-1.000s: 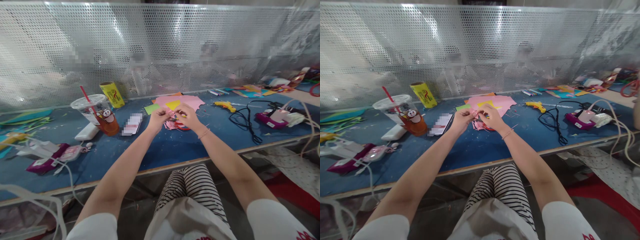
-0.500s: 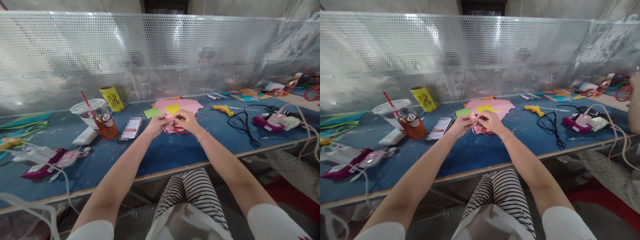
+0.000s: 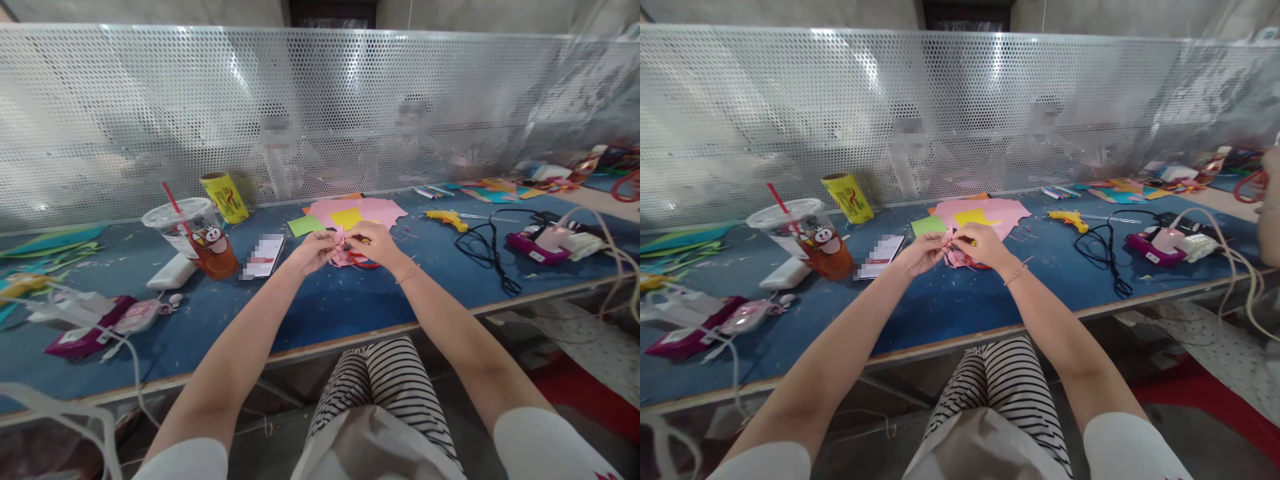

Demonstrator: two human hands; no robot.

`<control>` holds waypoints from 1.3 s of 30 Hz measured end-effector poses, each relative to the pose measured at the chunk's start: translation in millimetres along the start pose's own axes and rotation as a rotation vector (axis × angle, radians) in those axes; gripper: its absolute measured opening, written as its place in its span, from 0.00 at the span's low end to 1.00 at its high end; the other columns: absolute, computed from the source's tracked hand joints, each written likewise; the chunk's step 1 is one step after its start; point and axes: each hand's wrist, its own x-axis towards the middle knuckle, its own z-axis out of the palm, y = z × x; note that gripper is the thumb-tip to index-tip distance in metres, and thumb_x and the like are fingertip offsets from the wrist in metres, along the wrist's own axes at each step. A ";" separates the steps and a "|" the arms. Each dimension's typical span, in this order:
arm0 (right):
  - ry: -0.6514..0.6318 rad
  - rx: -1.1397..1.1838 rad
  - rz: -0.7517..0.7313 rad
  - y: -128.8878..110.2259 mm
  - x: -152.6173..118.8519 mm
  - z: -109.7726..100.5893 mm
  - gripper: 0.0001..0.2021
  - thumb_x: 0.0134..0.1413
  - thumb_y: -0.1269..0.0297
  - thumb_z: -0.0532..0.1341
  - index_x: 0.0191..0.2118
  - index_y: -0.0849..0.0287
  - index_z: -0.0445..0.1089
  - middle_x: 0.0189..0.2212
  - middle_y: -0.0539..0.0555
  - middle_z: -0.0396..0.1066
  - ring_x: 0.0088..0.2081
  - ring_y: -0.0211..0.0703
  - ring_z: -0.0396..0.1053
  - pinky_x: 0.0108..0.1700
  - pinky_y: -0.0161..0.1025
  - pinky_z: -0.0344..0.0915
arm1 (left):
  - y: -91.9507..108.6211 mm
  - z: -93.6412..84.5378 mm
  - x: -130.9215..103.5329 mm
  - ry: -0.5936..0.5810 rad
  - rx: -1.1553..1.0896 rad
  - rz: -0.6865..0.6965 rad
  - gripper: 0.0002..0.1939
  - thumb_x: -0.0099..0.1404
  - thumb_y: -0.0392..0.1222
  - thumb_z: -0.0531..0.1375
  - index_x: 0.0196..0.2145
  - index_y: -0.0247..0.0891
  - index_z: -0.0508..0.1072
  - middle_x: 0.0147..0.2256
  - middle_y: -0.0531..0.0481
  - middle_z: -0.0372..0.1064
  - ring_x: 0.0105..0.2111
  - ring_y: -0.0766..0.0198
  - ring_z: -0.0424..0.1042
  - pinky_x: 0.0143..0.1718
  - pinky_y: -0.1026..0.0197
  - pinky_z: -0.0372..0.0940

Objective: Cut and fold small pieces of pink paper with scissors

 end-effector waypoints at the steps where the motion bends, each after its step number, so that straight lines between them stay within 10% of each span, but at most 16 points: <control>1: -0.002 -0.010 -0.030 0.6 -0.1 -0.3 0.06 0.51 0.64 0.57 0.30 0.58 0.69 0.27 0.52 0.70 0.31 0.37 0.67 0.36 0.38 0.64 | 0.7 0.8 -0.3 0.011 -0.015 -0.009 0.04 0.51 0.28 0.62 0.28 0.28 0.74 0.22 0.49 0.71 0.21 0.73 0.71 0.23 0.76 0.67; 31: -0.224 -0.315 -0.285 10.4 -6.8 -4.9 0.11 0.58 0.67 0.50 0.41 0.57 0.67 0.33 0.55 0.65 0.37 0.41 0.62 0.41 0.42 0.63 | 2.8 13.8 -2.2 0.183 -0.130 -0.033 0.04 0.52 0.25 0.58 0.24 0.27 0.72 0.19 0.49 0.70 0.19 0.73 0.70 0.22 0.76 0.66; 39: -0.146 -0.104 -0.129 1.1 -1.4 1.1 0.09 0.58 0.67 0.50 0.39 0.57 0.66 0.33 0.54 0.64 0.37 0.39 0.63 0.41 0.40 0.63 | 4.1 3.7 -0.6 0.138 -0.031 0.059 0.01 0.50 0.27 0.61 0.23 0.28 0.72 0.20 0.49 0.70 0.20 0.72 0.70 0.24 0.74 0.67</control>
